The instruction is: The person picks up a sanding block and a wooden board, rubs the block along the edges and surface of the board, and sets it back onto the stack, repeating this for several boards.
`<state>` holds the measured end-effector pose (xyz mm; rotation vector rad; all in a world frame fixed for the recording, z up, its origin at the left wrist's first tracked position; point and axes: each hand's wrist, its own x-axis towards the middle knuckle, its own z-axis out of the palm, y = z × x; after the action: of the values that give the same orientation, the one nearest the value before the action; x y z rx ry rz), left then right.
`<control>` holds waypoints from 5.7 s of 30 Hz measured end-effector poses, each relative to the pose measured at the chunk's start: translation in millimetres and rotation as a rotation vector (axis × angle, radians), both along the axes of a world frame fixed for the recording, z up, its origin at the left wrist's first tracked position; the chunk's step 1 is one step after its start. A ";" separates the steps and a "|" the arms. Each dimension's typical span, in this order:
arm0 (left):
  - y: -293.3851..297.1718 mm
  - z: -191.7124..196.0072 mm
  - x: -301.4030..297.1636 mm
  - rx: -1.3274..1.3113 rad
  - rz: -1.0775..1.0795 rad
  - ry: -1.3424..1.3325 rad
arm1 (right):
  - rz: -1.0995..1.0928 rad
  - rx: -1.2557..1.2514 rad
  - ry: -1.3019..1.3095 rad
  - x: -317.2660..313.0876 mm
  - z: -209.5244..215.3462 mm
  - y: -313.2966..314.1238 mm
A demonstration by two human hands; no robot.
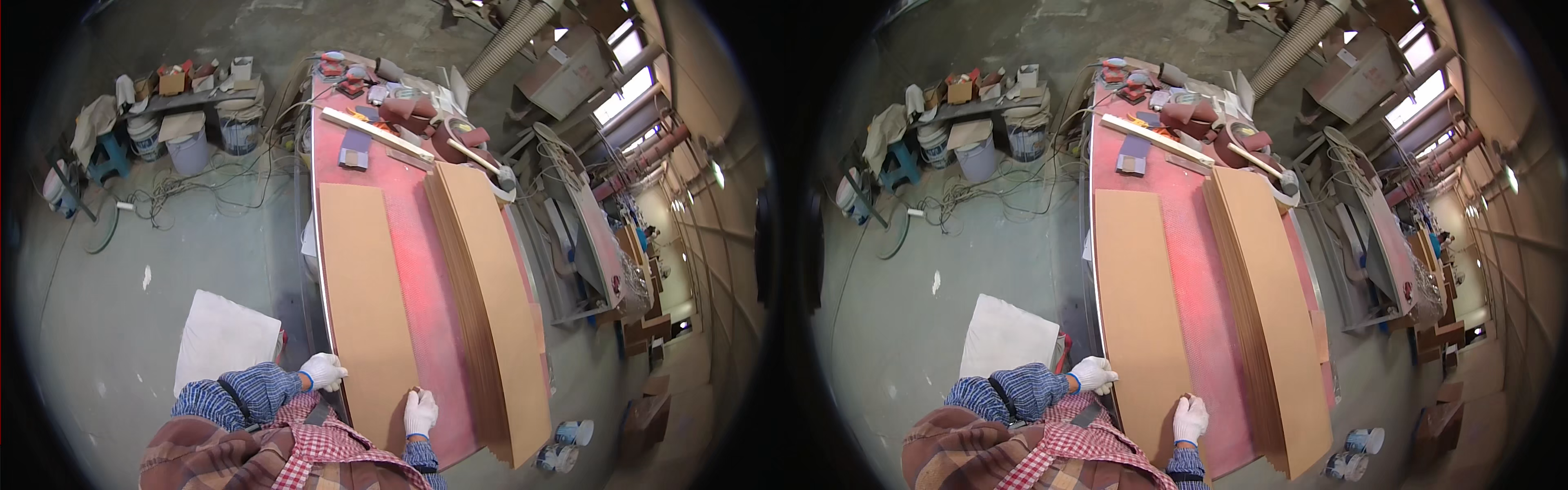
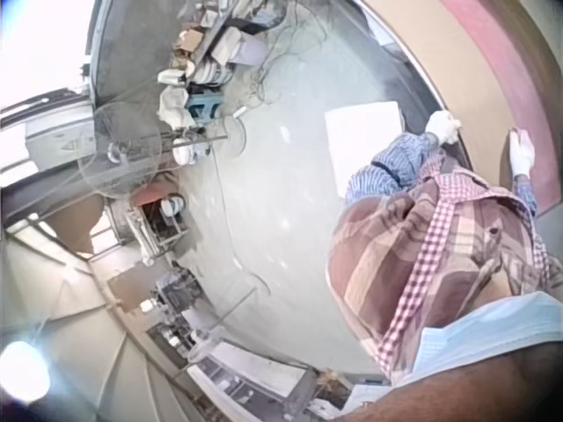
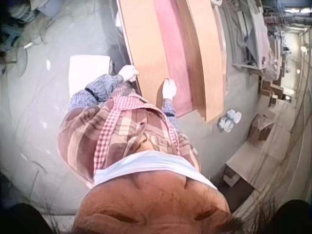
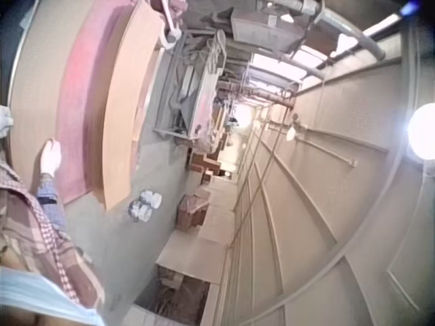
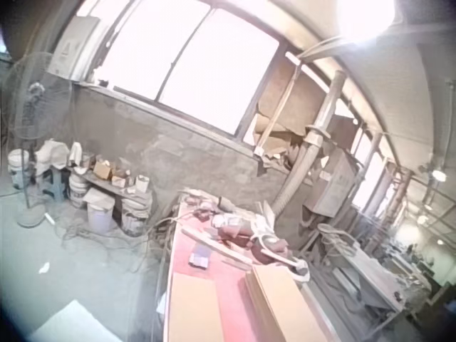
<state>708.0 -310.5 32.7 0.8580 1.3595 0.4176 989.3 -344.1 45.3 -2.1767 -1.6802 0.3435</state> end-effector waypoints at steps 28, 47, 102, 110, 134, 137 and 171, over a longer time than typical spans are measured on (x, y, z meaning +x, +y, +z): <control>-6.9 80.3 25.6 0.190 0.172 0.068 | -0.011 -0.057 0.166 9.3 5.3 11.5; 31.4 96.0 60.7 0.076 -0.159 -0.315 | 0.019 -0.211 0.564 40.4 15.4 31.2; 174.7 102.6 168.6 0.518 -0.409 0.148 | -0.483 -0.073 0.070 104.8 76.6 -296.6; 67.1 64.8 28.4 0.737 -0.708 1.027 | -0.017 -0.177 -0.192 162.2 36.4 -285.2; 20.2 61.3 18.0 0.721 -0.699 1.148 | 0.431 -0.207 -0.191 134.4 18.4 -177.3; 14.7 63.9 28.1 0.764 -0.728 1.190 | 0.439 -0.195 -0.171 110.5 11.3 -126.5; -74.3 99.2 54.6 0.776 -0.471 0.476 | 0.616 -0.085 -0.167 -188.3 70.9 402.2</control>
<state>762.7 -384.7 132.0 1.9712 1.3605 0.3806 801.0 58.1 116.2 -1.7278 -2.4546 0.4028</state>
